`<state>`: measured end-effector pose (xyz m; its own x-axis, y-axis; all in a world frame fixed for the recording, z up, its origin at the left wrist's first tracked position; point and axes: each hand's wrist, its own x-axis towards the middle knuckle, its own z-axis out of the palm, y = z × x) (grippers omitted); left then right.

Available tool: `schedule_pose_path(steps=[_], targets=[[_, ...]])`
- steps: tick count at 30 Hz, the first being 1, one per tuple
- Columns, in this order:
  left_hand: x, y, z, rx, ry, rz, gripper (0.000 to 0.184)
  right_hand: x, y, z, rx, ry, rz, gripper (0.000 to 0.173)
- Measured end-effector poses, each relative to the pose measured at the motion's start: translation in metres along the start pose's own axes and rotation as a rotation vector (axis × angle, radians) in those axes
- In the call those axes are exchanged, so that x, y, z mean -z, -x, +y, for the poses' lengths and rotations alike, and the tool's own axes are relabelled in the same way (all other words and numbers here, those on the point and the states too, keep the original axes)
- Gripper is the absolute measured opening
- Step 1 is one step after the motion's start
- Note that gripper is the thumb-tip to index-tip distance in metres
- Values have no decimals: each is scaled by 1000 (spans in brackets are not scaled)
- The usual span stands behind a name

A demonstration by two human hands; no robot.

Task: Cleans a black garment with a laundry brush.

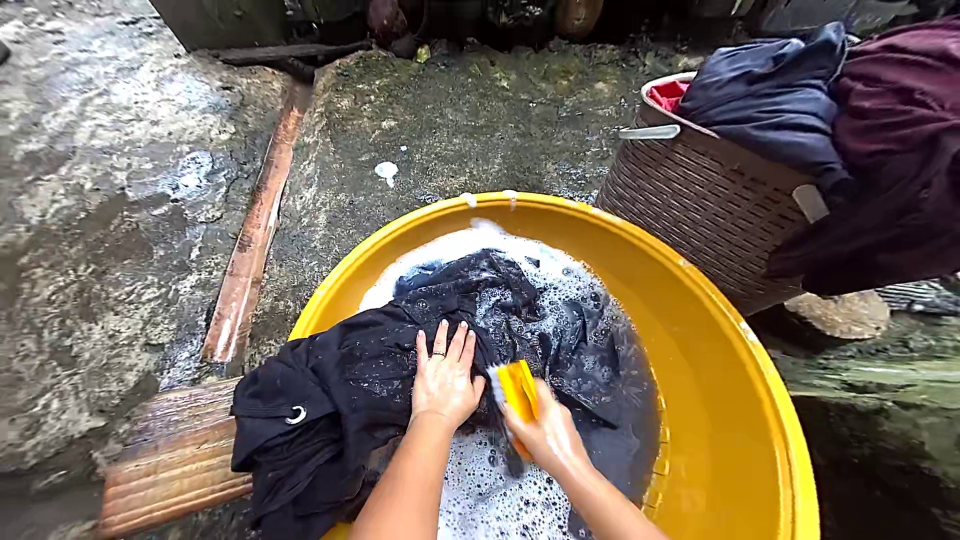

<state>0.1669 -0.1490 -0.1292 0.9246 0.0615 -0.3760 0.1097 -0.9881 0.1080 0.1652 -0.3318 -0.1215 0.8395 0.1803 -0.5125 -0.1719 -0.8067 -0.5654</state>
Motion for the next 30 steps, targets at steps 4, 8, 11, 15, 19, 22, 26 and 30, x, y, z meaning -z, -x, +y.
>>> schedule_pose_path(steps=[4, 8, 11, 15, 19, 22, 26, 30], targets=[[3, -1, 3, 9, 0, -13, 72, 35, -4, 59, -51, -166, 467, 70], [2, 1, 0, 12, 11, -8, 73, 62, -47, 74, -401, -143, 635, 79], [1, 0, 1, 15, 2, -10, 75, 53, -57, 35, -511, -145, 388, 63], [5, -1, 1, 24, 6, -43, 75, 21, -27, -33, -38, -195, 251, 64], [6, 2, 3, 20, 97, 24, 70, 17, -14, -43, 239, -196, 312, 64], [6, 0, 2, 27, 56, -22, 78, 46, -34, 3, -96, -250, 544, 67], [3, 2, 2, 24, 40, -22, 74, 46, -46, 47, -489, -203, 456, 69], [9, 3, 2, 34, 56, -41, 70, 13, -14, -45, 31, -401, 320, 62]])
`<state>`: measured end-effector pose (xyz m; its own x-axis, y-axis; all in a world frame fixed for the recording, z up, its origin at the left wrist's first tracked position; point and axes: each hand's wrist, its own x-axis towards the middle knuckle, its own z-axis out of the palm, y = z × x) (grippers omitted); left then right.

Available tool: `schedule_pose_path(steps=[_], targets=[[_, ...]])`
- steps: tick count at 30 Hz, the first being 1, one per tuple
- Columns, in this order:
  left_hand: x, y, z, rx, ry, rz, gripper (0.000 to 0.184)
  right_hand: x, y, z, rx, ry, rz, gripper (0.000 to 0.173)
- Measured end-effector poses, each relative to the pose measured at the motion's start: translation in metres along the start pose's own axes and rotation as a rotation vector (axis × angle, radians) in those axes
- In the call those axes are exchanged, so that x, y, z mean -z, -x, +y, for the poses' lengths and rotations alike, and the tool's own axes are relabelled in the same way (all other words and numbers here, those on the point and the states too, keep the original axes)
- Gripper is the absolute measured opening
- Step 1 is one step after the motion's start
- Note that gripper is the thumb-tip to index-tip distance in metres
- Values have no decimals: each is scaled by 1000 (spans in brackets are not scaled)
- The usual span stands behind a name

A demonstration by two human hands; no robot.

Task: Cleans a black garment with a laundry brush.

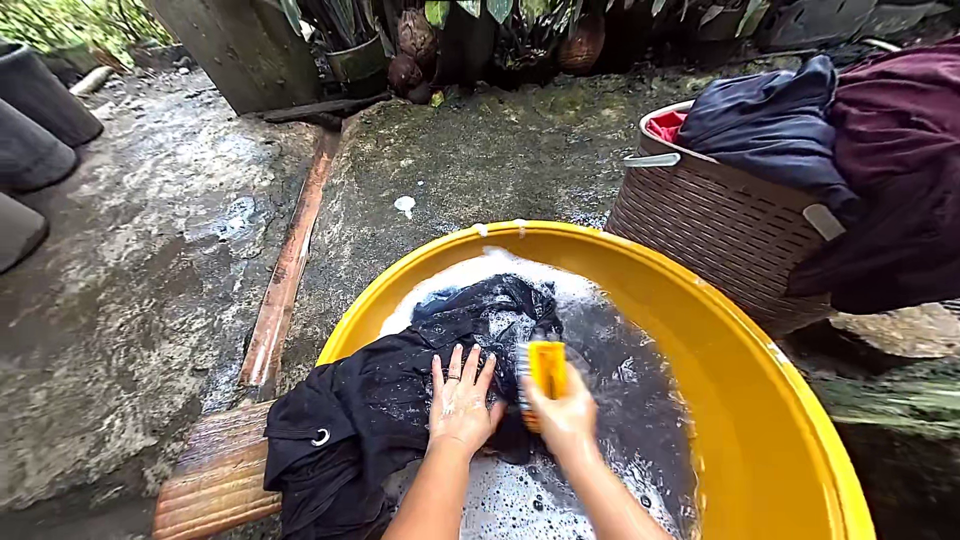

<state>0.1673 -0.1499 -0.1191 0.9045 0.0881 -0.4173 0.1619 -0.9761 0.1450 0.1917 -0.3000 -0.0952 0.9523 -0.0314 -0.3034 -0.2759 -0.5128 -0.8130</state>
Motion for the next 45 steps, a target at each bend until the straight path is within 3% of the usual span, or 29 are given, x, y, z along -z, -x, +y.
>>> schedule_pose_path(steps=[2, 3, 7, 9, 12, 14, 16, 18, 20, 21, 23, 25, 27, 29, 31, 33, 35, 36, 38, 40, 41, 43, 45], targets=[[7, 13, 4, 57, 127, -12, 70, -31, 18, -31, 217, -53, -86, 64], [11, 18, 7, 106, 197, -18, 68, -41, 18, -39, 235, -45, -111, 64], [22, 2, -4, -43, 67, -190, 80, -30, -15, -14, -61, 90, -136, 57], [53, 7, -14, -114, 1, -311, 77, -7, -28, 15, -79, 231, -104, 62], [129, 53, -38, -104, 8, -341, 55, 20, -33, 48, -139, 211, 44, 67], [164, 97, -66, -84, -23, -284, 53, 35, -27, 65, -222, 103, 202, 72], [172, 134, -100, -36, -43, -205, 60, 51, -19, 89, -287, 65, 355, 78], [156, 157, -123, 44, -38, -114, 79, 64, -11, 110, -378, 90, 417, 82], [118, 163, -127, 116, -5, -7, 98, 66, -3, 114, -486, 147, 329, 77], [92, 161, -123, 132, 17, 79, 97, 61, 2, 106, -473, 158, 272, 73], [58, 147, -119, 125, -9, 280, 71, 37, 17, 69, -285, 137, 207, 70], [62, 132, -120, 78, -46, 334, 45, 0, 43, 21, -5, 82, 139, 68], [61, 131, -127, 4, -38, 360, 38, -43, 75, -32, 252, 29, -48, 68], [54, 139, -140, -74, -17, 495, 39, -82, 101, -81, 437, 41, -246, 74], [41, 154, -154, -113, 10, 656, 38, -105, 103, -94, 544, 103, -321, 73], [32, 170, -167, -128, 39, 721, 37, -98, 73, -68, 543, 261, -364, 70], [28, 180, -175, -146, 39, 716, 36, -67, 21, -10, 563, 402, -171, 62], [26, 180, -178, -154, 38, 723, 36, -41, -8, 17, 503, 464, -73, 61], [19, 178, -180, -157, 72, 754, 38, 12, -57, 43, 130, 576, -78, 70], [15, 170, -178, -163, 85, 802, 40, 28, -77, 33, -52, 580, -35, 73], [13, 165, -177, -170, 79, 826, 40, 22, -71, 12, -41, 500, -13, 73], [10, 161, -177, -181, 44, 857, 40, -11, -31, -43, 106, 301, -47, 74], [5, 164, -177, -184, 36, 856, 39, -59, 28, -86, 366, 228, -218, 78]])
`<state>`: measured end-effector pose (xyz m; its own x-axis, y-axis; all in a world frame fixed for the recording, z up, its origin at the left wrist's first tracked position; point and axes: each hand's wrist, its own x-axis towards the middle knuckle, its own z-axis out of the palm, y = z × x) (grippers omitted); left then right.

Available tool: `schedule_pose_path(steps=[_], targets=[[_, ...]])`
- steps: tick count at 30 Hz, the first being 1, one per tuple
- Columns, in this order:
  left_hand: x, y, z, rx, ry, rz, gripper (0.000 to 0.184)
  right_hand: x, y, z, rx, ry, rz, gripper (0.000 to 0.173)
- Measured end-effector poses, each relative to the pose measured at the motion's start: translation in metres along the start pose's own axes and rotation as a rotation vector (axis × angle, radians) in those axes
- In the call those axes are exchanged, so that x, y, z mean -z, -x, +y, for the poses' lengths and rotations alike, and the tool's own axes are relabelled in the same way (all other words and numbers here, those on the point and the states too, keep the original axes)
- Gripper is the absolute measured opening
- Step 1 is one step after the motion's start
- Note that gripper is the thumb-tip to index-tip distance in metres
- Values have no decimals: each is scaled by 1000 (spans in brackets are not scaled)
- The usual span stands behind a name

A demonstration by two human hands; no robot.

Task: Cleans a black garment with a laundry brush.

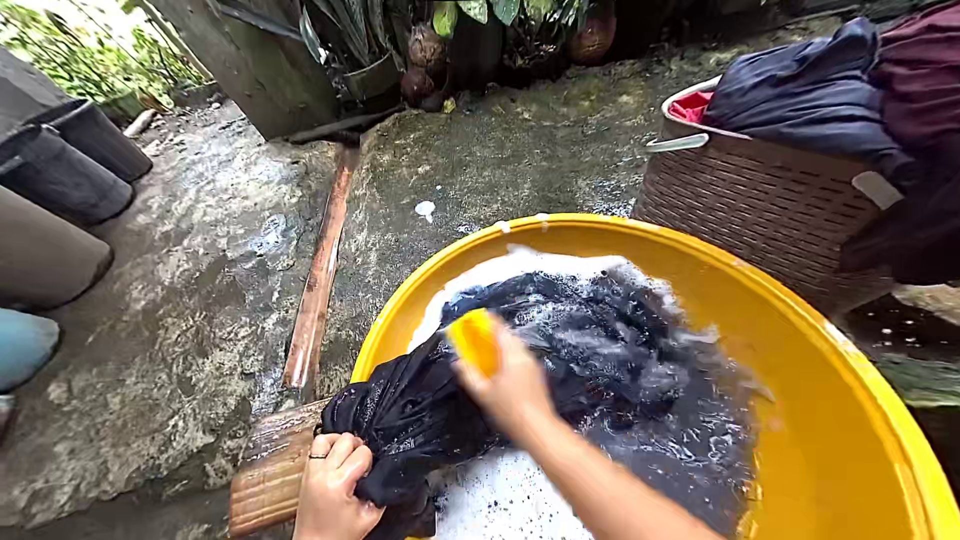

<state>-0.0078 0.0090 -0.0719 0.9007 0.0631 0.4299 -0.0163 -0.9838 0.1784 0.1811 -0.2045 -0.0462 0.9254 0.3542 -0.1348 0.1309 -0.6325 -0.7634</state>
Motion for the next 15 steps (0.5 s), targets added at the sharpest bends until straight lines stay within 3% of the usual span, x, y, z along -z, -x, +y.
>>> schedule_pose_path(steps=[2, 4, 8, 10, 13, 15], targets=[[3, 3, -1, -5, 1, -5, 38, -41, 17, -38, 289, 44, -162, 74], [2, 3, -4, -13, 2, -9, 37, -52, 3, -25, 372, 136, -202, 69], [-2, 5, -3, -21, 11, 4, 34, 13, -67, 93, -16, 360, -51, 71], [-5, 1, -5, -28, 17, 30, 35, 45, -90, 130, -186, 433, -10, 76], [-9, 5, -3, -26, -2, 48, 37, 38, -81, 87, -273, 308, 27, 75], [-10, 3, -3, -23, -15, 32, 37, 8, -48, 16, -109, 125, -3, 73]])
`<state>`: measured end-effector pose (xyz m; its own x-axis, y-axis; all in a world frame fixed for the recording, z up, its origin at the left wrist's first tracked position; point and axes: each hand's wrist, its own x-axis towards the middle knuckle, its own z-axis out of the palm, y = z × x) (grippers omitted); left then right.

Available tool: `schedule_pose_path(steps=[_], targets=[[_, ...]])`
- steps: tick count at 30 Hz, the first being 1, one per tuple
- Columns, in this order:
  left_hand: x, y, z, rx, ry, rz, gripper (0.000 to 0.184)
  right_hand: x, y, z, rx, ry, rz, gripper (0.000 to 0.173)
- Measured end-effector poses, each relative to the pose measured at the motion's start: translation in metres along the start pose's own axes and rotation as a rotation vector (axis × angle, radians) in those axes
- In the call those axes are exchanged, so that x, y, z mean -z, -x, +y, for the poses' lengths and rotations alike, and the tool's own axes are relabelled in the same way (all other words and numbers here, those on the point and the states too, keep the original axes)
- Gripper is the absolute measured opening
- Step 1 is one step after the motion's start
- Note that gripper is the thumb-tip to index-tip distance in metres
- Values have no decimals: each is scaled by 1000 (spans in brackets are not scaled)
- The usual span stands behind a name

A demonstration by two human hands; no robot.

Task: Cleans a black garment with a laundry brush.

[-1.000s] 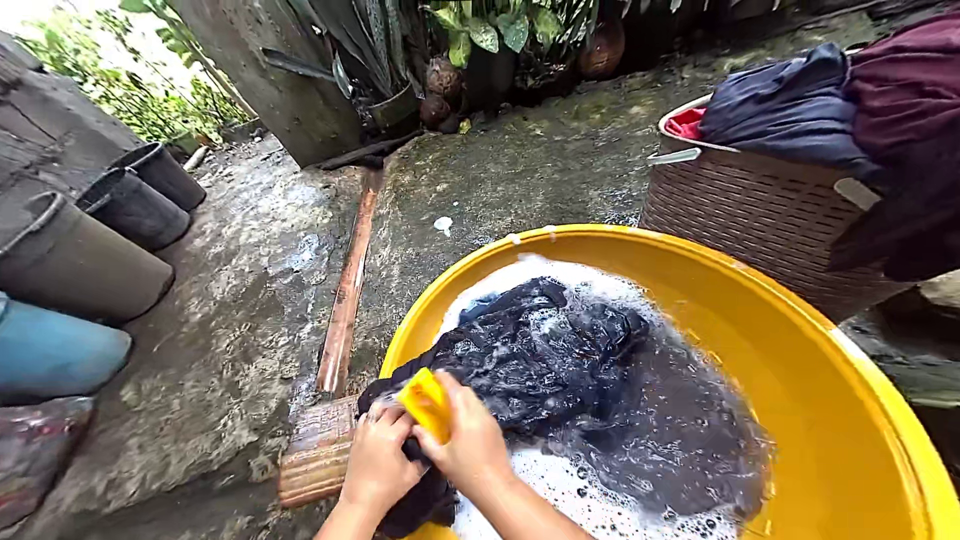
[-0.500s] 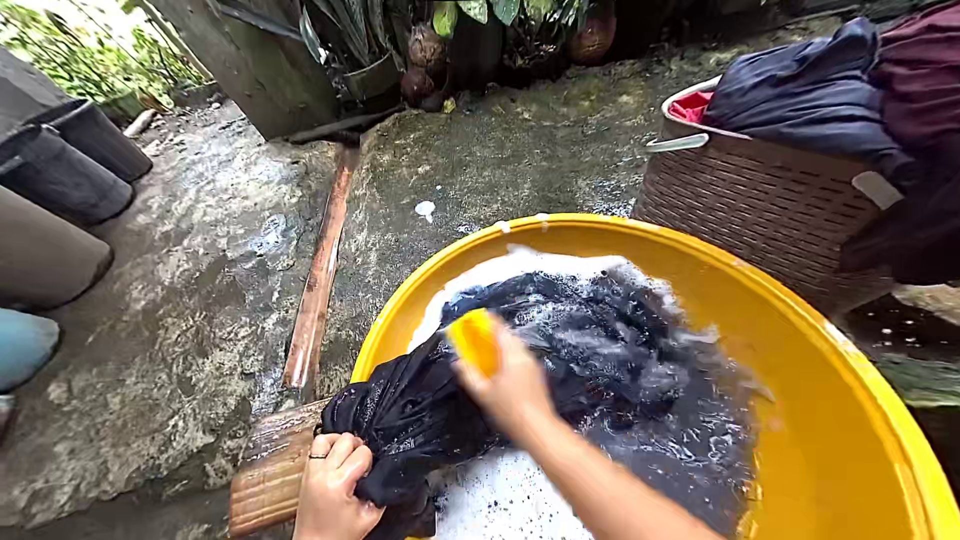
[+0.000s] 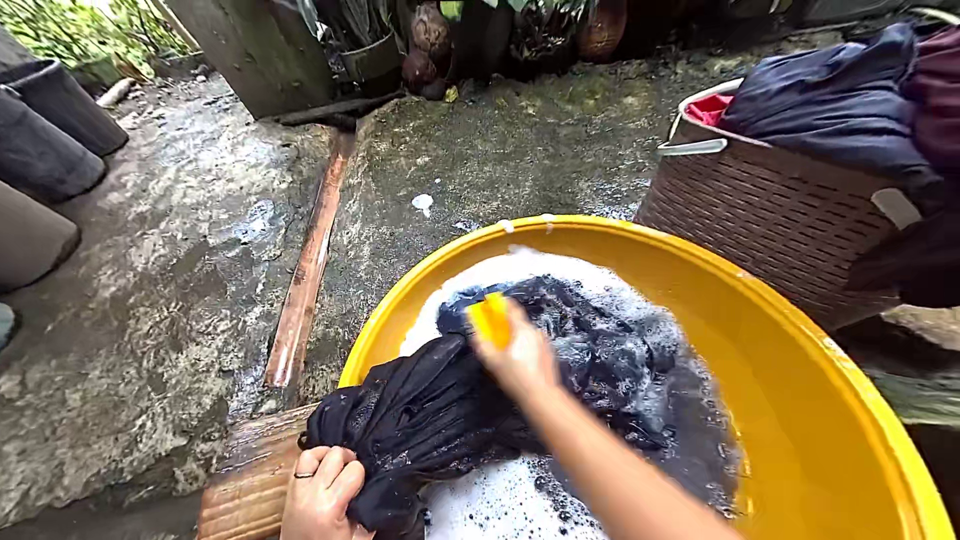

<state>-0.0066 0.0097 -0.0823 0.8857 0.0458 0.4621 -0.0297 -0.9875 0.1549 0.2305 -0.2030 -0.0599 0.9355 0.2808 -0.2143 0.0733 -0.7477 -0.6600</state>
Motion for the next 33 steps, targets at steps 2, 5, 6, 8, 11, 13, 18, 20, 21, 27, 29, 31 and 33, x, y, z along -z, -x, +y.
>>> schedule_pose_path(steps=[2, 5, 6, 8, 11, 13, 18, 20, 21, 27, 29, 31, 33], targets=[[2, 2, 0, -2, 3, -13, 37, -35, 52, -55, 303, -61, -180, 72], [5, 4, -2, -12, 5, -18, 37, -56, 72, -47, 487, 3, -189, 68], [5, 3, -2, -16, -5, -18, 37, -49, 58, -17, 403, 73, -157, 67], [3, 1, -1, -28, -17, -10, 36, -27, 25, 65, 215, 186, -8, 67], [1, -3, 1, -34, -31, 2, 34, 30, -12, 149, -192, 319, 30, 73], [0, -4, -2, -34, -46, 21, 36, 49, -22, 150, -373, 320, 19, 75], [-4, -1, -3, -29, -35, 19, 37, -1, 62, 20, -73, -143, 23, 81], [-2, 0, -5, -28, -35, 20, 38, -50, 109, 5, 312, -61, 49, 78], [-2, 0, -5, -29, -33, 18, 39, -64, 118, 20, 425, -16, 115, 76], [-6, -3, -1, -17, -32, 55, 38, 20, 71, 201, -286, 285, 166, 75], [-7, -5, -1, -15, -47, 56, 39, 33, 62, 185, -436, 219, 178, 78], [-8, -7, -1, -9, -62, 55, 40, 11, 72, 124, -324, 49, 201, 79], [-8, -7, -1, -5, -64, 43, 40, -39, 105, 50, -6, -69, 176, 79]])
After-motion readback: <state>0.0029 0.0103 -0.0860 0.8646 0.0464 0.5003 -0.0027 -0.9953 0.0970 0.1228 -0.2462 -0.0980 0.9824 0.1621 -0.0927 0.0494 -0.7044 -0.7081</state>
